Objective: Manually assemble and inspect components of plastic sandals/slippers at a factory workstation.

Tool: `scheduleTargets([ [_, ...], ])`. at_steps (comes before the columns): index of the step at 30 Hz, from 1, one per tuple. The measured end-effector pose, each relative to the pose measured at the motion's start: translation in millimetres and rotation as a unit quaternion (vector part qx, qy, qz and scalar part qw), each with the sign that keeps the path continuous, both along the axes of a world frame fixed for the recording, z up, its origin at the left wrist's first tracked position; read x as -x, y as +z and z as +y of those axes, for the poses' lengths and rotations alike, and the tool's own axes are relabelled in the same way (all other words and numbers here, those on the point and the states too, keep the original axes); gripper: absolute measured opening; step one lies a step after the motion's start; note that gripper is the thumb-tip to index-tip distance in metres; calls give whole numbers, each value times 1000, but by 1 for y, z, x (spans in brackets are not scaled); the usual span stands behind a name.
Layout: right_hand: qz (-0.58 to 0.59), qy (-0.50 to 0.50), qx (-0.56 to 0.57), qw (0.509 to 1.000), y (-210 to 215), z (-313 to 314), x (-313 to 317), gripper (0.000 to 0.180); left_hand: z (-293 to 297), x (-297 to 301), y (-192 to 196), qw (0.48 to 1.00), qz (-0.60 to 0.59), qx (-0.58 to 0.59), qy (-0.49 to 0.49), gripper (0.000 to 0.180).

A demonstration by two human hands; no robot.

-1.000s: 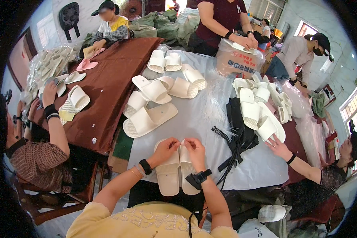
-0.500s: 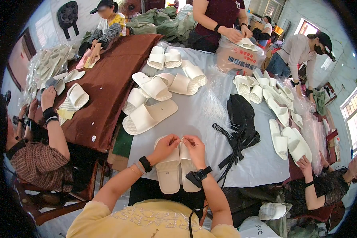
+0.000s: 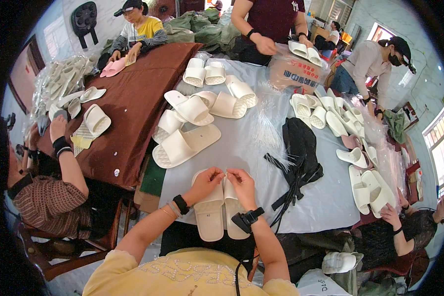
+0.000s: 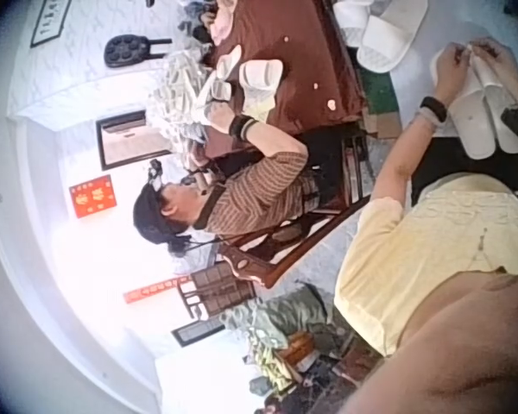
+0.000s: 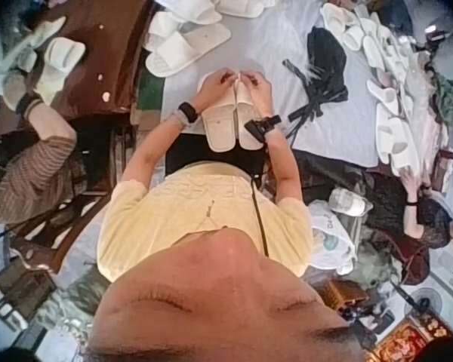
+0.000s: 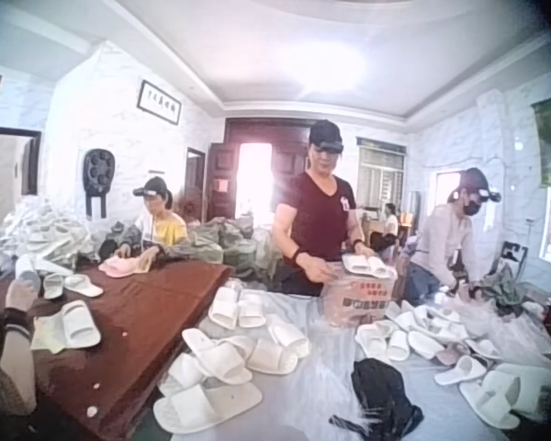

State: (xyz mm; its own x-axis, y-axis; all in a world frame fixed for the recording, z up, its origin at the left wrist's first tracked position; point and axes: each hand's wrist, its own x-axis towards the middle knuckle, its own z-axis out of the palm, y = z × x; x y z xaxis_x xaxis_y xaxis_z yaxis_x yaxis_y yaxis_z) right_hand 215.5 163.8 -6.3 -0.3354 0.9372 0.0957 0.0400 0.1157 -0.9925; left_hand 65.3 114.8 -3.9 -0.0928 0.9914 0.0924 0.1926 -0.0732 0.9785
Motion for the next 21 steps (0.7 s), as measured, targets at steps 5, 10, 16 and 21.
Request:
scheduleTargets([
  [5, -2, 2, -6, 1000, -2, 0, 2, 16, -1, 1, 4, 1000, 10, 23, -9, 17],
  [10, -4, 1, 1, 1000, -4, 1, 1, 17, -1, 0, 3, 1000, 16, 14, -3, 18],
  [16, 37, -8, 10, 999, -6, 0, 2, 17, 1, -1, -3, 1000, 23, -8, 14, 18],
  [21, 36, -5, 5, 999, -5, 0, 1, 17, 0, 0, -1, 1000, 14, 0, 5, 18],
])
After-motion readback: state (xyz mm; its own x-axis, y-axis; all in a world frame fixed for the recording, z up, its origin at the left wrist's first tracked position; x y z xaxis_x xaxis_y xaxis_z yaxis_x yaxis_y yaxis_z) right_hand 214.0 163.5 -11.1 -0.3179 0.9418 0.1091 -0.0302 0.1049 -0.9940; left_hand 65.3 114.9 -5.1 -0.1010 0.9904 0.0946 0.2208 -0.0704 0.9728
